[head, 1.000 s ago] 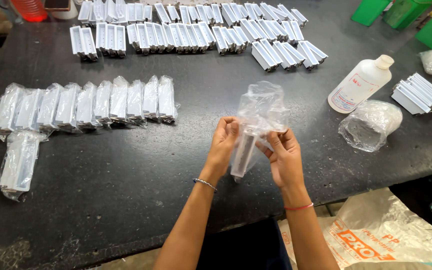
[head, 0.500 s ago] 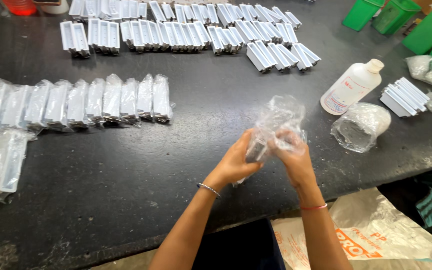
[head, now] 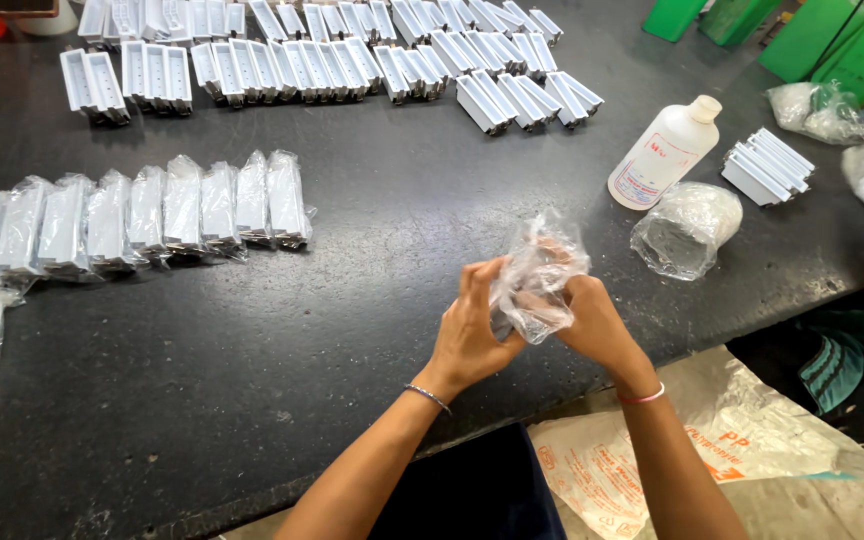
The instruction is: The person wraps small white rectangular components in clear plastic wrap by hand. They pick up a component, place it on a sheet of plastic, fold the plastic around it, and set the wrapped item aside. The process repeats with multiple components on a workbench.
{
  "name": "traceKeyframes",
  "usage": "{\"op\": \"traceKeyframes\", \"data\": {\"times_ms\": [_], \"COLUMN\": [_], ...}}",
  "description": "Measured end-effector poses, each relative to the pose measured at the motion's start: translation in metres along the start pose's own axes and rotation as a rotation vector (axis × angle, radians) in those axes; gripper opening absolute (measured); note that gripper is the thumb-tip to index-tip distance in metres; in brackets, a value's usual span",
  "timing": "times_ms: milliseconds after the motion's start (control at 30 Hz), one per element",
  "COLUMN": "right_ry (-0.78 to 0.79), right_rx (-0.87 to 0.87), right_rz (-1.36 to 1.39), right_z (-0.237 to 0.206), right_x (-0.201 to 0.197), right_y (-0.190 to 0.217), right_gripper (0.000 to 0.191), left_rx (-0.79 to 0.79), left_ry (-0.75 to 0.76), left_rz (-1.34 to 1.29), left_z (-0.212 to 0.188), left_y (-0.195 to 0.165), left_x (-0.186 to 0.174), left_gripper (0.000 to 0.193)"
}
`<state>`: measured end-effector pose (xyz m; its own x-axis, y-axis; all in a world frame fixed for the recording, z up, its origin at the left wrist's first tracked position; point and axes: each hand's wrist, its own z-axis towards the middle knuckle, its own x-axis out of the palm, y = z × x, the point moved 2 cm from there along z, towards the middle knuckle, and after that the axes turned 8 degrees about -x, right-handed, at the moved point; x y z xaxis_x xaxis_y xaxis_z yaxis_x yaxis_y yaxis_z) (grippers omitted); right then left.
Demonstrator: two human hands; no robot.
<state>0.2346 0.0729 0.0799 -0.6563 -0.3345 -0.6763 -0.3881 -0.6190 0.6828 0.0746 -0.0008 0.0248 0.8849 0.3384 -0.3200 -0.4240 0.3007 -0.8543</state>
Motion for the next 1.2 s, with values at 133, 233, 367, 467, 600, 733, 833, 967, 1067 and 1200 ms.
{"op": "traceKeyframes", "data": {"times_ms": [133, 233, 367, 467, 600, 733, 833, 967, 1067, 1200], "right_ry": [-0.004, -0.039, 0.005, 0.003, -0.019, -0.102, -0.146, -0.115, -0.044, 0.112], "right_rx": [-0.053, -0.259, -0.044, 0.024, 0.143, 0.021, -0.092, -0.176, -0.091, 0.063], "right_rz": [-0.16, -0.088, -0.054, 0.197, 0.226, 0.165, 0.003, 0.028, 0.043, 0.603], "right_z": [0.002, 0.005, 0.01, 0.012, 0.003, -0.004, -0.006, -0.01, -0.011, -0.012], "right_x": [0.001, 0.002, 0.01, 0.022, 0.03, 0.031, 0.032, 0.039, 0.037, 0.031], "right_y": [0.0, -0.002, -0.018, -0.027, -0.023, 0.007, 0.031, 0.044, 0.036, 0.019], "right_gripper": [0.04, 0.048, 0.034, 0.029, 0.017, 0.022, 0.022, 0.021, 0.022, 0.047], "left_rx": [0.107, 0.119, 0.135, 0.12, 0.109, 0.134, 0.011, -0.117, 0.054, 0.101], "left_ry": [-0.096, -0.126, -0.155, -0.139, -0.126, -0.147, -0.121, -0.121, -0.259, -0.288], "left_rz": [-0.005, 0.006, -0.022, -0.1, -0.172, -0.216, -0.251, -0.444, -0.365, -0.441], "left_z": [-0.005, -0.007, -0.009, -0.01, -0.014, -0.023, -0.033, -0.046, -0.044, -0.04], "left_y": [0.0, 0.0, -0.002, -0.001, 0.005, 0.016, 0.024, 0.024, 0.013, 0.0], "left_x": [-0.001, -0.002, -0.005, -0.008, -0.007, -0.005, -0.004, -0.007, -0.011, -0.013], "left_gripper": [0.097, 0.095, 0.091, 0.082, 0.072, 0.064, 0.045, 0.045, 0.046, 0.055]}}
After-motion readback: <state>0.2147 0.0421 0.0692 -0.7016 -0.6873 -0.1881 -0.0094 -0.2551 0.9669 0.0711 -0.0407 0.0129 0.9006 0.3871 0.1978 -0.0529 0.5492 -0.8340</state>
